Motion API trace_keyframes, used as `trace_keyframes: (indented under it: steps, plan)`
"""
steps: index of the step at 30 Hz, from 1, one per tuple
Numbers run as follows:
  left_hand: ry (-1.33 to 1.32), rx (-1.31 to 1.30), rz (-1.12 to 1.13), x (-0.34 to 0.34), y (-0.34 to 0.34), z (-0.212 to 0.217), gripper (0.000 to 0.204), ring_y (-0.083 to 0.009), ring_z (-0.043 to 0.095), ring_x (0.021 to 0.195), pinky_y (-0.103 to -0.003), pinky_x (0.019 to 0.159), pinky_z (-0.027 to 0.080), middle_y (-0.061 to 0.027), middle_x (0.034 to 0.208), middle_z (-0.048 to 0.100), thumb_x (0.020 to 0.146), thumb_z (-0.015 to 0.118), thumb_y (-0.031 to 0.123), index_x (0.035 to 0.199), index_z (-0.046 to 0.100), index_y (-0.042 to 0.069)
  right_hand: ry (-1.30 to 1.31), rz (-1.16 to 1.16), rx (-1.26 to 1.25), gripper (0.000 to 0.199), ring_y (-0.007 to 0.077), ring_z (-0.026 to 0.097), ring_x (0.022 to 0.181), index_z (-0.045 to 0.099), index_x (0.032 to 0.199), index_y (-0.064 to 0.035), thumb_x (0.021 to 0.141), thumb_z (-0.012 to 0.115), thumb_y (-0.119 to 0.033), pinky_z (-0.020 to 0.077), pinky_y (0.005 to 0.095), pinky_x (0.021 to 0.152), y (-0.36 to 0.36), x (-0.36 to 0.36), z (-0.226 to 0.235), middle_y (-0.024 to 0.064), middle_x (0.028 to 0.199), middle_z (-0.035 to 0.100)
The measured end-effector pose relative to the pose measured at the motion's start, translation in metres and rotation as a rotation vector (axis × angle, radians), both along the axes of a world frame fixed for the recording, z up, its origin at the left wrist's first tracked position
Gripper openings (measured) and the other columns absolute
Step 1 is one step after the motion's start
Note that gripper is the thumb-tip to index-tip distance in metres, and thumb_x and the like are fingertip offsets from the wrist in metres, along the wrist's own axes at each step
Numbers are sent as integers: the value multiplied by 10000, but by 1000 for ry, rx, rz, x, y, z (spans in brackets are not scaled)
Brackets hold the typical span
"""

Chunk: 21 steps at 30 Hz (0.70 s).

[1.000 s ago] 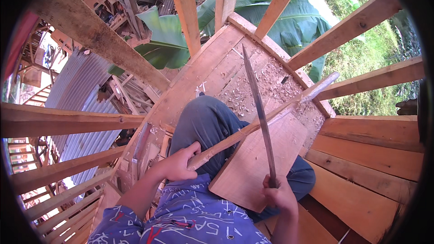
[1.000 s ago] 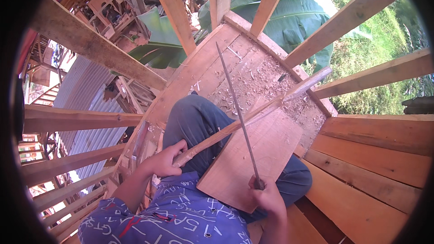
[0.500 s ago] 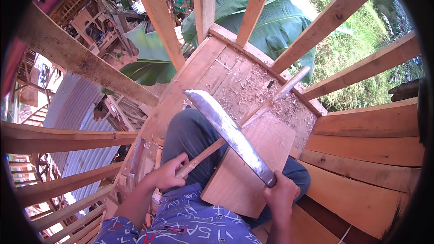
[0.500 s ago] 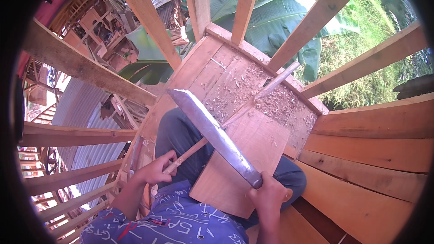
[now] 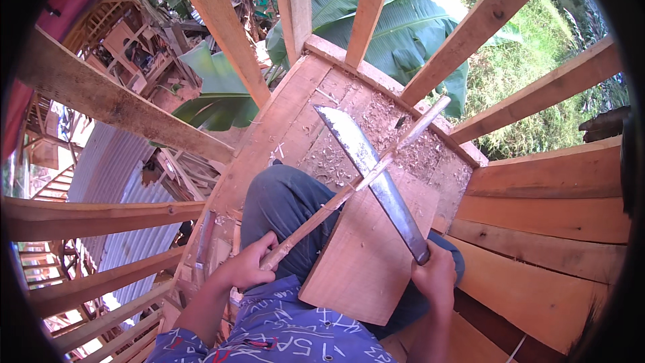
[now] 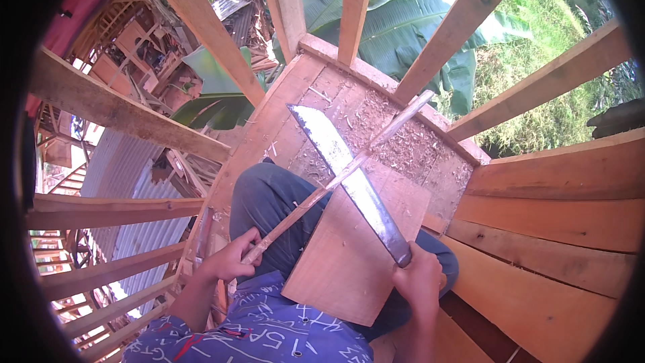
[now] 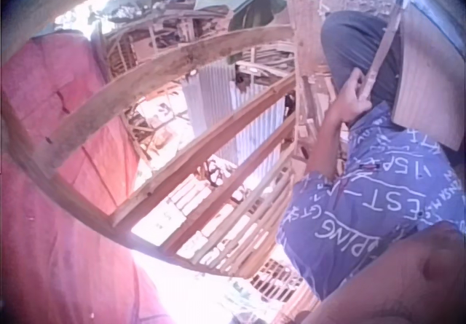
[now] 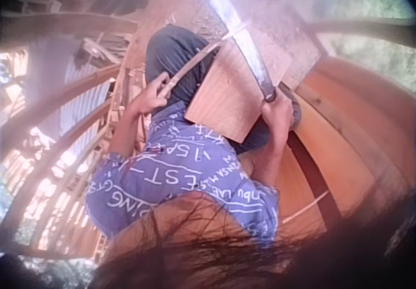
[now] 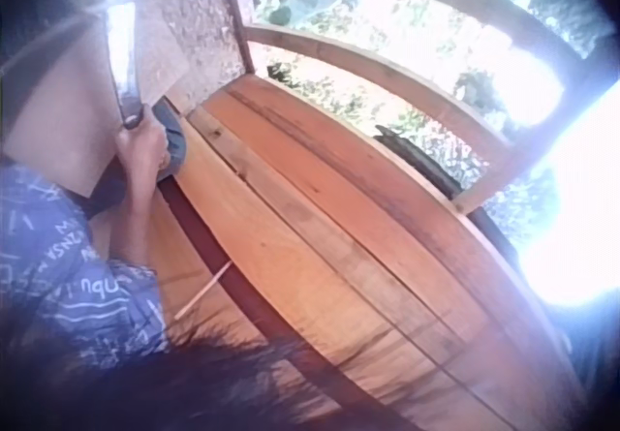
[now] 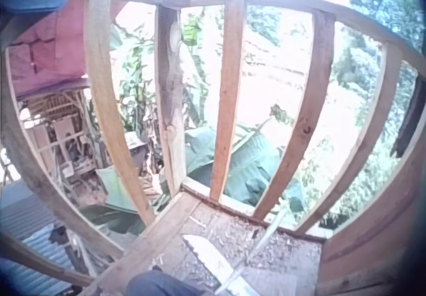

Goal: The person sits cross-legged on a wooden platform and uses a large curved blade to shave and shape a thin wooden stick. They hold the stick with their left hand and repeatedly scrape the blade along its length to remove material.

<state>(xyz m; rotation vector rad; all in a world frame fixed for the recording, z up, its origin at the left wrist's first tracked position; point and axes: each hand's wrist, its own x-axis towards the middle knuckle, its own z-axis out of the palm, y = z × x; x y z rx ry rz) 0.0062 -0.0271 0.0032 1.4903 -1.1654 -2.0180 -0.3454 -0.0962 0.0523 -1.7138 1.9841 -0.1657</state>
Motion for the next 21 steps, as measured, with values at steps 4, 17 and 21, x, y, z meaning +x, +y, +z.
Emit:
trace_keyframes:
  steps: [4, 17, 21]
  plan:
    - [-40, -6, -9, -1, -1, -1, 457, -106, 482, 695, -259, 606, 394, -34, 751, 500, 594, 610, 35, 987, 377, 54, -117, -31, 219, 201, 409, 613, 718, 636, 833, -1, 658, 565, -71, 464, 428, 615, -1, -2, -2, 237, 688, 592]
    - [-10, 48, 20, -7, -4, 5, 434, -95, 441, 668, -249, 576, 362, -26, 730, 471, 615, 587, 32, 978, 351, 52, -517, 23, 374, 106, 90, 423, 584, 518, 721, 35, 626, 541, -8, 362, 299, 510, -5, -14, -17, 46, 564, 419]
    - [-26, 37, 12, -7, -3, 4, 438, -98, 448, 674, -250, 580, 366, -29, 736, 476, 613, 594, 40, 979, 354, 52, -634, 65, 505, 101, 83, 408, 591, 515, 701, 13, 625, 575, -17, 349, 278, 513, -5, -23, -27, 0, 583, 427]
